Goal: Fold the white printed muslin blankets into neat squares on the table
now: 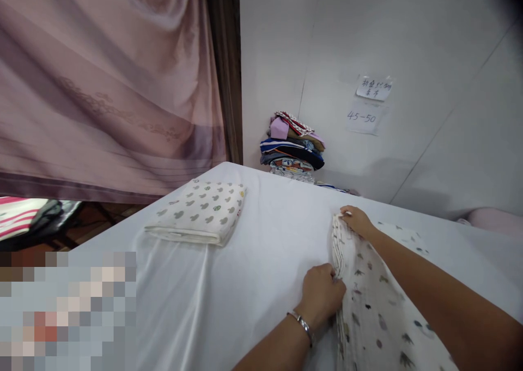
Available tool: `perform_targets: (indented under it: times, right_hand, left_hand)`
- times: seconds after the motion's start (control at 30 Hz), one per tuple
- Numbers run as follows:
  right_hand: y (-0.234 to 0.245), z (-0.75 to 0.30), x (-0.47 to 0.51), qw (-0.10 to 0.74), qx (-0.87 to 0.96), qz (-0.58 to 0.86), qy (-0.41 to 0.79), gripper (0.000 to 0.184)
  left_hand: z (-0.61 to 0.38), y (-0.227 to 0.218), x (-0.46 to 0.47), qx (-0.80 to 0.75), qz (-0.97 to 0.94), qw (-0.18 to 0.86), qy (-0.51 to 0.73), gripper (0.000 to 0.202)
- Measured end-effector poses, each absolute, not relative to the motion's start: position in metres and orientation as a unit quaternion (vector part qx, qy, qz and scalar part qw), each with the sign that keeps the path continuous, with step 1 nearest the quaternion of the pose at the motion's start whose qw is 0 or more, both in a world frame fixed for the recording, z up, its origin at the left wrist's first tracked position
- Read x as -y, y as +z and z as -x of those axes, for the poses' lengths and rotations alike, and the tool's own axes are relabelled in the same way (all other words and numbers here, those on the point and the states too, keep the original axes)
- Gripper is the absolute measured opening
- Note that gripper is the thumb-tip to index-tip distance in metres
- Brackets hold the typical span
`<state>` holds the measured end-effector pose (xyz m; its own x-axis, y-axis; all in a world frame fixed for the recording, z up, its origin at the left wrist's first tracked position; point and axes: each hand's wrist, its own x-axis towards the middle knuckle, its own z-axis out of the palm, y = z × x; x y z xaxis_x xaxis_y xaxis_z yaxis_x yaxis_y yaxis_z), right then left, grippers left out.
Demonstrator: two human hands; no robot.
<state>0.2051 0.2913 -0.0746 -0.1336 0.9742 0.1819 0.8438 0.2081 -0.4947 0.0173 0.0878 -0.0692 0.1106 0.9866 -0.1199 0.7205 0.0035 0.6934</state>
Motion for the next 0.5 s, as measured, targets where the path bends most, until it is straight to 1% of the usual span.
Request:
perform_targets:
  times: [0.13, 0.23, 0.37, 0.43, 0.5]
  right_hand:
    - [-0.069, -0.217, -0.288, 0.262, 0.740, 0.596, 0.168, 0.017]
    - [-0.058, -0.228, -0.286, 0.251, 0.740, 0.587, 0.210, 0.024]
    - [-0.039, -0.235, -0.288, 0.195, 0.744, 0.578, 0.272, 0.031]
    - [-0.031, -0.232, -0.293, 0.157, 0.748, 0.574, 0.292, 0.030]
    - [-0.028, -0.226, -0.299, 0.121, 0.755, 0.570, 0.299, 0.025]
  left_hand:
    - [-0.016, -0.065, -0.087, -0.630, -0.678, 0.320, 0.203, 0.023]
    - [-0.016, -0.064, -0.086, -0.629, -0.678, 0.326, 0.197, 0.023]
    - [-0.016, -0.065, -0.087, -0.628, -0.681, 0.323, 0.195, 0.024]
    - [-0.017, -0.067, -0.087, -0.629, -0.684, 0.316, 0.195, 0.023]
    - [-0.018, -0.068, -0.087, -0.629, -0.684, 0.315, 0.193, 0.022]
